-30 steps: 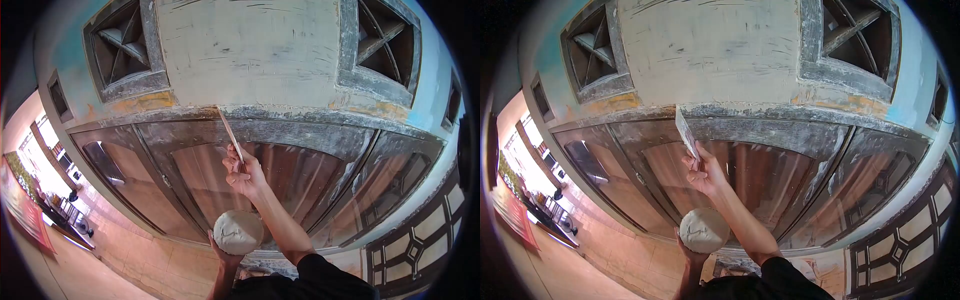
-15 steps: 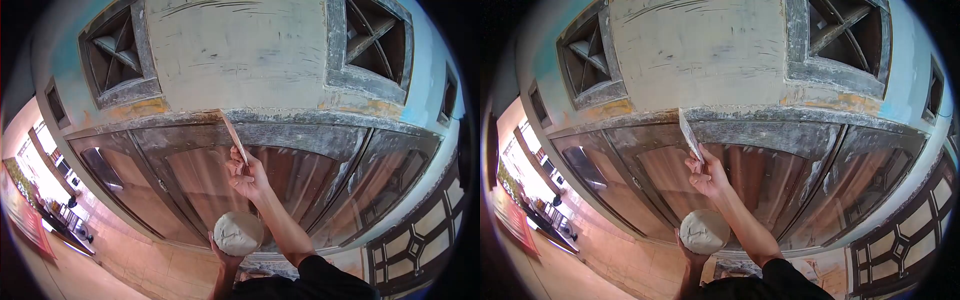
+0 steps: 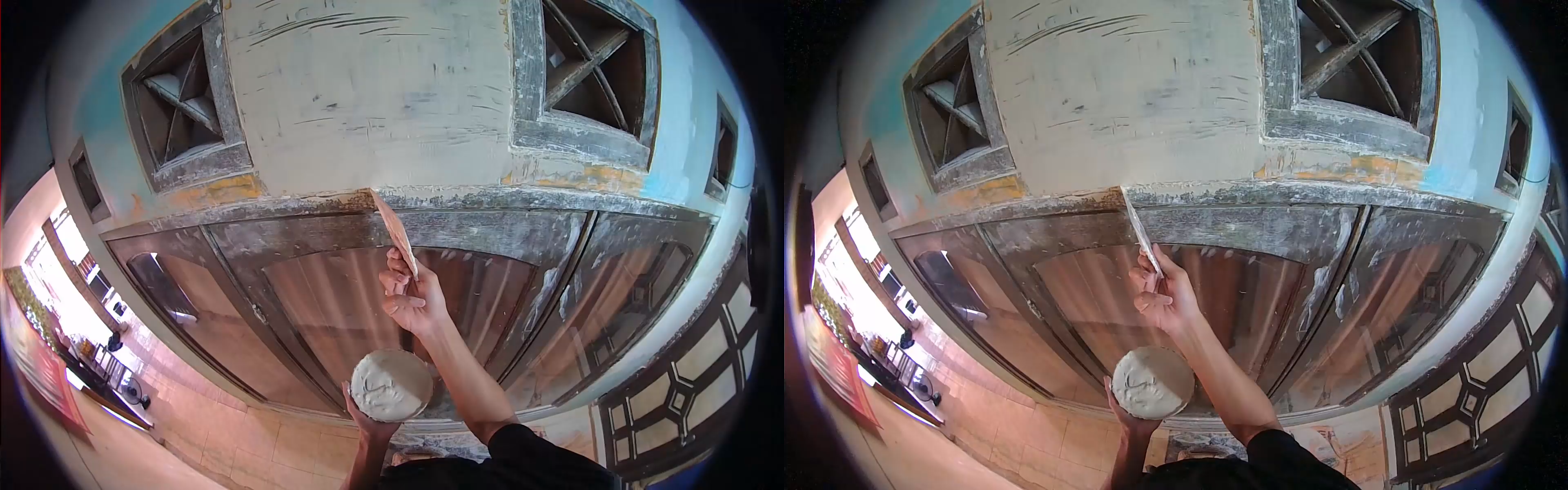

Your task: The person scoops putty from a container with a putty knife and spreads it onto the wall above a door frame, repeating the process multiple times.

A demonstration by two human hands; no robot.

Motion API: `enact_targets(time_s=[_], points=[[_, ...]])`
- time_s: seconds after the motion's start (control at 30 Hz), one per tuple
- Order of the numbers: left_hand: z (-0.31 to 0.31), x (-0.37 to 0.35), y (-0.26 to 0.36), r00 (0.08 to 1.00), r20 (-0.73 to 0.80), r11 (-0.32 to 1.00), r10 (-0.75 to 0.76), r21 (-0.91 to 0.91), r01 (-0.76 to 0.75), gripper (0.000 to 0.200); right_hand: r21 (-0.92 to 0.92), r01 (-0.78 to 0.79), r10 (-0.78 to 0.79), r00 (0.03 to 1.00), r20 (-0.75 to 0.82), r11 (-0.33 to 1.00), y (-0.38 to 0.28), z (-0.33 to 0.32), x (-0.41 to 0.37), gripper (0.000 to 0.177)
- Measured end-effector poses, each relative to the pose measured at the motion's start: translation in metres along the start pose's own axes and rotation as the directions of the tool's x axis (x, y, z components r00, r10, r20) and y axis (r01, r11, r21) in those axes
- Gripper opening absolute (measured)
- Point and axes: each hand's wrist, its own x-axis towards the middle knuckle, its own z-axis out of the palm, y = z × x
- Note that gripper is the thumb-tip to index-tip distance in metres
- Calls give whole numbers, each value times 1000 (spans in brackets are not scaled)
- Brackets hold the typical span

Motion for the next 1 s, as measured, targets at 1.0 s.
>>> enact_targets(time_s=[1.0], points=[[13,1,-11,1000,18,1000,-11,-21,12,64,89,168,-171,985,24,982,-29,15,-32,21]])
